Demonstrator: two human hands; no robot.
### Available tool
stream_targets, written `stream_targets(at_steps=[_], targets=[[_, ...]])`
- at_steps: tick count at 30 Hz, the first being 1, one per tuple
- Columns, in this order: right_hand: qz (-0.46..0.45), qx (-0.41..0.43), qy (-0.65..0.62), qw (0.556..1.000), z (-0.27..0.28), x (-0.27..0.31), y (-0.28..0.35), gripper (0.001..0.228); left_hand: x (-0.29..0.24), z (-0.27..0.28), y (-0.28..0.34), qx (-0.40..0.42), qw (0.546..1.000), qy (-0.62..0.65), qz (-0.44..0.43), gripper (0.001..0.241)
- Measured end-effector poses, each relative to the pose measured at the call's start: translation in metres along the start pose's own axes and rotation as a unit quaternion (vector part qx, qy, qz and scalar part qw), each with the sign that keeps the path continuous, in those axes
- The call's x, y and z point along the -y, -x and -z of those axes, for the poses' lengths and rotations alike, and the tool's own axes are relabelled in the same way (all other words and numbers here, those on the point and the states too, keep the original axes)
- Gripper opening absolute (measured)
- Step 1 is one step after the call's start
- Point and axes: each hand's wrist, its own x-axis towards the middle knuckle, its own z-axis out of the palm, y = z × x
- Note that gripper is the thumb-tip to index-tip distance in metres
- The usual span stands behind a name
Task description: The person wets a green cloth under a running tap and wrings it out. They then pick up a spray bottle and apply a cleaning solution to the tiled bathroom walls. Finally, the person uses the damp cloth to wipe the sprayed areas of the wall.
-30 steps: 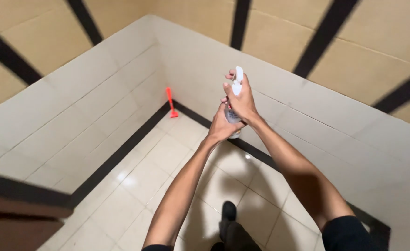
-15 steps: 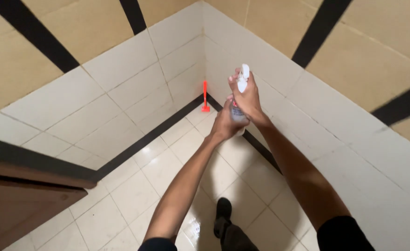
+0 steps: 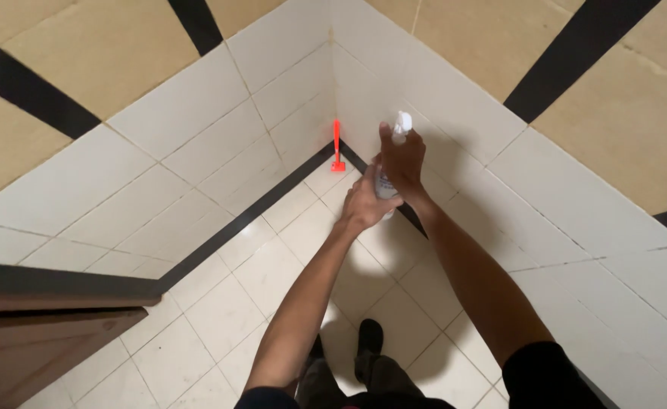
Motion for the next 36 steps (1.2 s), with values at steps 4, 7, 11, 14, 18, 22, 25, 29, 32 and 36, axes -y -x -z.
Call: stream_targets(at_steps=[4,7,11,14,18,22,25,29,32,36], targets=[[0.003,-0.015,0.034,0.999,-0.005,-0.009,-0.012,0.042,0.016,-0.008,-0.02,0.02,0.999,-0.027,0.013,0.113],[-0.055,0.005,-0.019,0.998,-0.011,-0.015,-0.015,0.038,0.021,-0.005,-0.023,0.055,0.997,-0.051,0.034,0.113],[0.028,-0.017,-0.056,0.998,-0.02,-0.024,-0.016,0.033,0.06,-0.015,-0.039,0.075,0.995,-0.033,-0.056,0.11],[0.012,-0.038,-0.081,0.996,-0.026,-0.025,-0.014,0.03,0.07,-0.009,-0.048,0.103,0.99,-0.029,-0.091,0.111],[0.03,-0.084,-0.019,0.996,-0.043,-0.018,-0.003,0.027,0.065,0.019,-0.04,0.14,0.987,0.003,-0.083,0.107],[0.03,-0.065,0.013,0.997,-0.068,0.004,0.0,0.025,0.063,0.047,-0.04,0.112,0.989,-0.027,-0.09,0.104],[0.056,-0.074,0.027,0.995,-0.092,0.02,-0.003,0.028,0.076,0.061,-0.045,0.122,0.986,0.006,-0.117,0.106],[-0.034,-0.08,0.067,0.994,-0.112,0.03,-0.008,0.041,0.082,0.082,-0.05,0.064,0.989,-0.017,-0.132,0.099],[-0.046,-0.089,0.076,0.992,-0.116,0.039,-0.002,0.04,0.089,0.088,-0.051,0.089,0.982,0.041,-0.16,0.102],[-0.023,-0.108,0.025,0.994,-0.101,0.035,0.011,0.037,0.093,0.076,-0.049,0.12,0.977,0.039,-0.17,0.1]])
